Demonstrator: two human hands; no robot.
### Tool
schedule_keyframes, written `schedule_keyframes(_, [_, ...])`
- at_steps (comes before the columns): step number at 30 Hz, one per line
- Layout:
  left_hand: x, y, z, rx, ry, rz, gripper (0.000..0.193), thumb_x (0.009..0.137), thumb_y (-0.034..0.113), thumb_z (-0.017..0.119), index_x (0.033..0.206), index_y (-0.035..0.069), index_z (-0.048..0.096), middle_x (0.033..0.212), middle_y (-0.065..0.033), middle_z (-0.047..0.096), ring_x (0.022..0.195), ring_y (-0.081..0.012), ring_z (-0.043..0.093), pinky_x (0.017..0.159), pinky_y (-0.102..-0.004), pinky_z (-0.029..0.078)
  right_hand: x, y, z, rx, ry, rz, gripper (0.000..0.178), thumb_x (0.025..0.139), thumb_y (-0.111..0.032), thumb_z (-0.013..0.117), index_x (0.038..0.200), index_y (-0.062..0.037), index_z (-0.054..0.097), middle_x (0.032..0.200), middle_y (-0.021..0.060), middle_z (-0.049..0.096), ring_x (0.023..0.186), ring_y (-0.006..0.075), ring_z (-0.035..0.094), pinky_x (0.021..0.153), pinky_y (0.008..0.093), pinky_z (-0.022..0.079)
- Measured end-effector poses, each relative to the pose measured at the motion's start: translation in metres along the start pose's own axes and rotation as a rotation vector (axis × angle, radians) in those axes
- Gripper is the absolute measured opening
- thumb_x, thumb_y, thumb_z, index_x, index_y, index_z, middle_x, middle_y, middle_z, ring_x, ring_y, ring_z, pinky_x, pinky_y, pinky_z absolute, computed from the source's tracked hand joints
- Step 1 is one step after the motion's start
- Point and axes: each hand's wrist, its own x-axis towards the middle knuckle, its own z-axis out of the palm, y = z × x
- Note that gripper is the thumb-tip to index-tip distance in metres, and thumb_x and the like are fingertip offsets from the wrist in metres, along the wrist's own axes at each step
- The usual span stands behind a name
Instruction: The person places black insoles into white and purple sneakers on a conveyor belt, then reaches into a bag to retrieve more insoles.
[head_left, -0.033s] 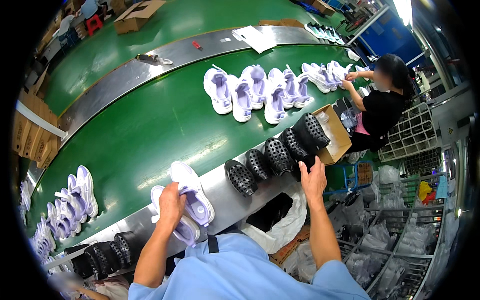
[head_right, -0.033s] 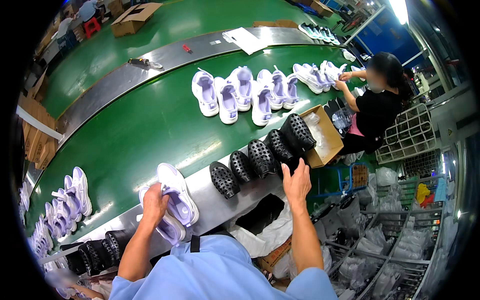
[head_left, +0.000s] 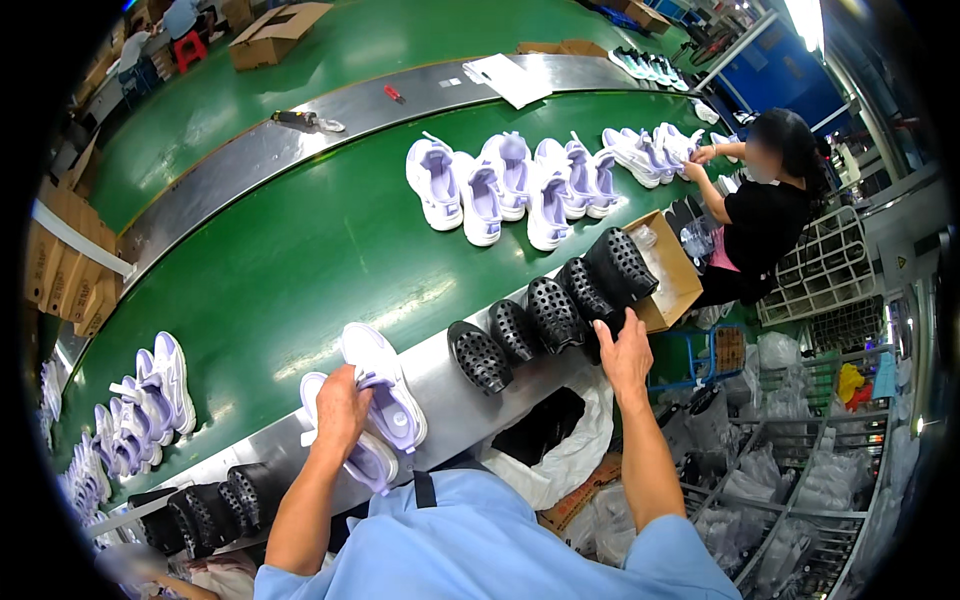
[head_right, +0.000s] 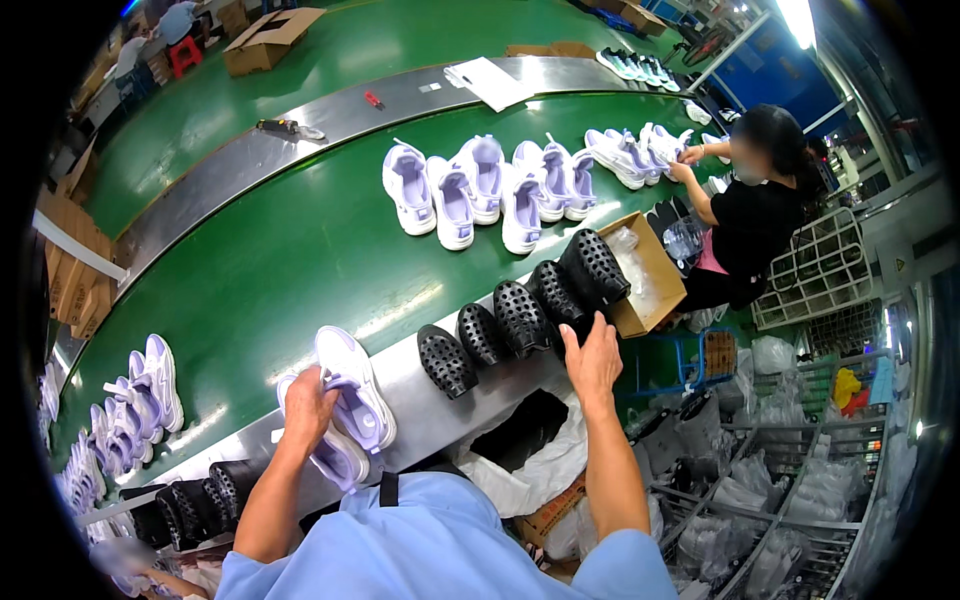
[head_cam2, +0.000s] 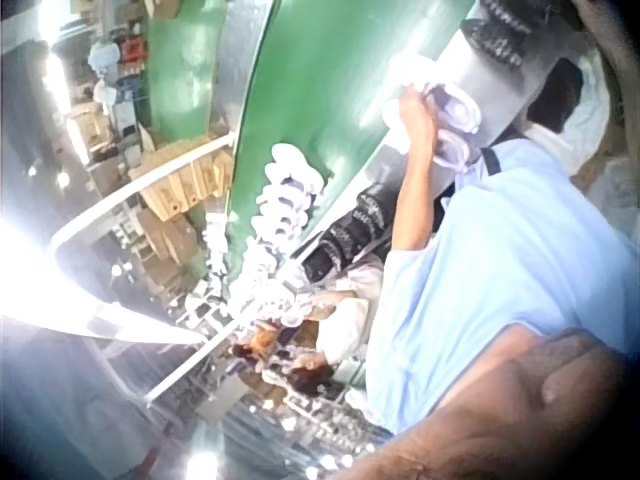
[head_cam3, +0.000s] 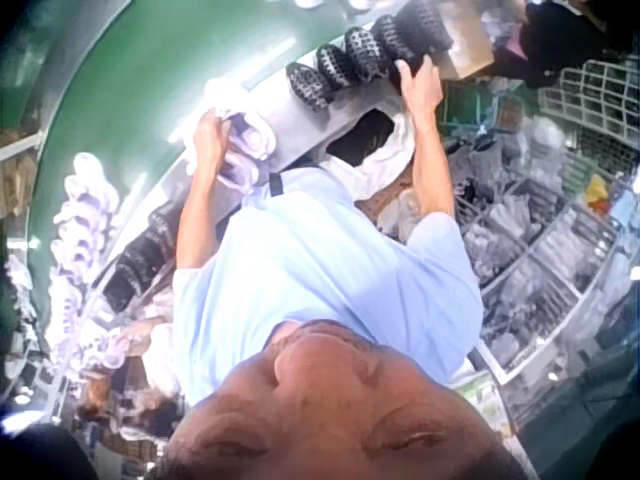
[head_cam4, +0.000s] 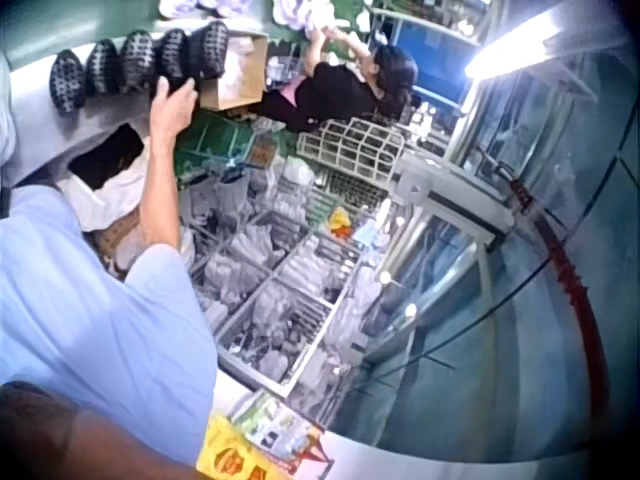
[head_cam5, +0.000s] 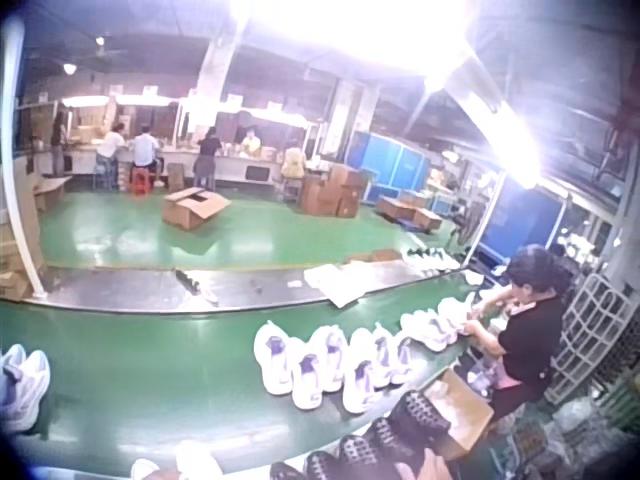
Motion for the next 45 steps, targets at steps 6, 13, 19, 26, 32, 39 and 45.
schedule_keyframes(6, [0.002, -0.001, 0.0, -0.04, -0.006, 0.197, 0.037, 0.076, 0.011, 0.084, 0.108, 0.0, 0.068, 0.093, -0.0215, 0.07, 0.09, -0.0435, 0.068, 0.082, -0.0486, 0.053, 0.036, 0.028, 0.025, -0.205, -0.117, -0.143, 0.054, 0.095, -0.054, 0.068, 0.108, -0.002, 0.062, 0.103, 0.02, 0.07, 0.097, 0.0414, 0.07, 0.083, 0.0518, 0.057])
schedule_keyframes(13, [0.027, -0.047, 0.008, -0.06, -0.173, -0.019, 0.028, 0.089, 0.024, 0.069, 0.095, -0.003, 0.074, 0.085, -0.0221, 0.073, 0.077, -0.0317, 0.07, 0.074, -0.0431, 0.053, -0.047, -0.071, -0.08, 0.276, -0.225, -0.336, 0.038, 0.093, -0.034, 0.077, 0.09, 0.0019, 0.065, 0.078, 0.0232, 0.067, 0.071, 0.0418, 0.069, 0.062, 0.049, 0.053])
schedule_keyframes(19, [0.039, -0.027, 0.015, -0.158, -0.311, 0.033, 0.031, 0.09, 0.025, 0.067, 0.093, -0.005, 0.071, 0.081, -0.0253, 0.069, 0.077, -0.0358, 0.068, 0.074, -0.0459, 0.053, -0.172, -0.162, -0.01, 0.36, -0.759, -0.47, 0.041, 0.095, -0.035, 0.074, 0.085, 0.0041, 0.064, 0.074, 0.0269, 0.068, 0.069, 0.0464, 0.069, 0.06, 0.0515, 0.052])
schedule_keyframes(26, [0.042, -0.002, 0.036, -0.147, -0.261, 0.437, 0.02, 0.083, 0.014, 0.069, 0.084, -0.005, 0.071, 0.082, -0.0316, 0.068, 0.081, -0.0451, 0.07, 0.079, -0.0489, 0.056, -0.196, -0.197, 0.073, 0.059, -0.497, -0.464, 0.037, 0.096, -0.037, 0.071, 0.093, -0.0002, 0.066, 0.084, 0.0236, 0.072, 0.077, 0.0425, 0.073, 0.068, 0.0517, 0.058])
schedule_keyframes(32, [0.004, -0.002, 0.029, -0.21, -0.157, 0.202, 0.106, 0.072, 0.01, 0.085, 0.162, 0.016, 0.03, 0.128, -0.0303, 0.058, 0.115, -0.0505, 0.062, 0.096, -0.0527, 0.052, -0.189, -0.174, 0.072, 0.571, -0.507, -0.436, 0.035, 0.089, -0.018, 0.075, 0.112, 0.0037, 0.06, 0.102, 0.0233, 0.068, 0.091, 0.0433, 0.068, 0.081, 0.0513, 0.055])
schedule_keyframes(39, [-0.016, 0.02, 0.081, -0.164, 0.029, -0.22, 0.089, 0.079, 0.006, 0.069, 0.157, 0.0, 0.027, 0.082, -0.0288, 0.071, 0.078, -0.0493, 0.07, 0.074, -0.0569, 0.055, -0.16, -0.183, 0.119, 0.192, -0.618, -0.392, 0.044, 0.085, -0.021, 0.077, 0.117, 0.0042, 0.059, 0.1, 0.0273, 0.069, 0.091, 0.0492, 0.07, 0.081, 0.0553, 0.056])
schedule_keyframes(45, [-0.08, 0.043, 0.034, -0.085, 0.185, -0.121, 0.068, 0.086, 0.016, 0.074, 0.144, -0.002, 0.045, 0.089, -0.0272, 0.071, 0.081, -0.0471, 0.069, 0.074, -0.0556, 0.055, -0.153, -0.179, 0.142, 0.107, -0.594, -0.45, 0.042, 0.086, -0.025, 0.075, 0.118, -0.0001, 0.064, 0.102, 0.0251, 0.07, 0.092, 0.047, 0.071, 0.081, 0.0556, 0.057])
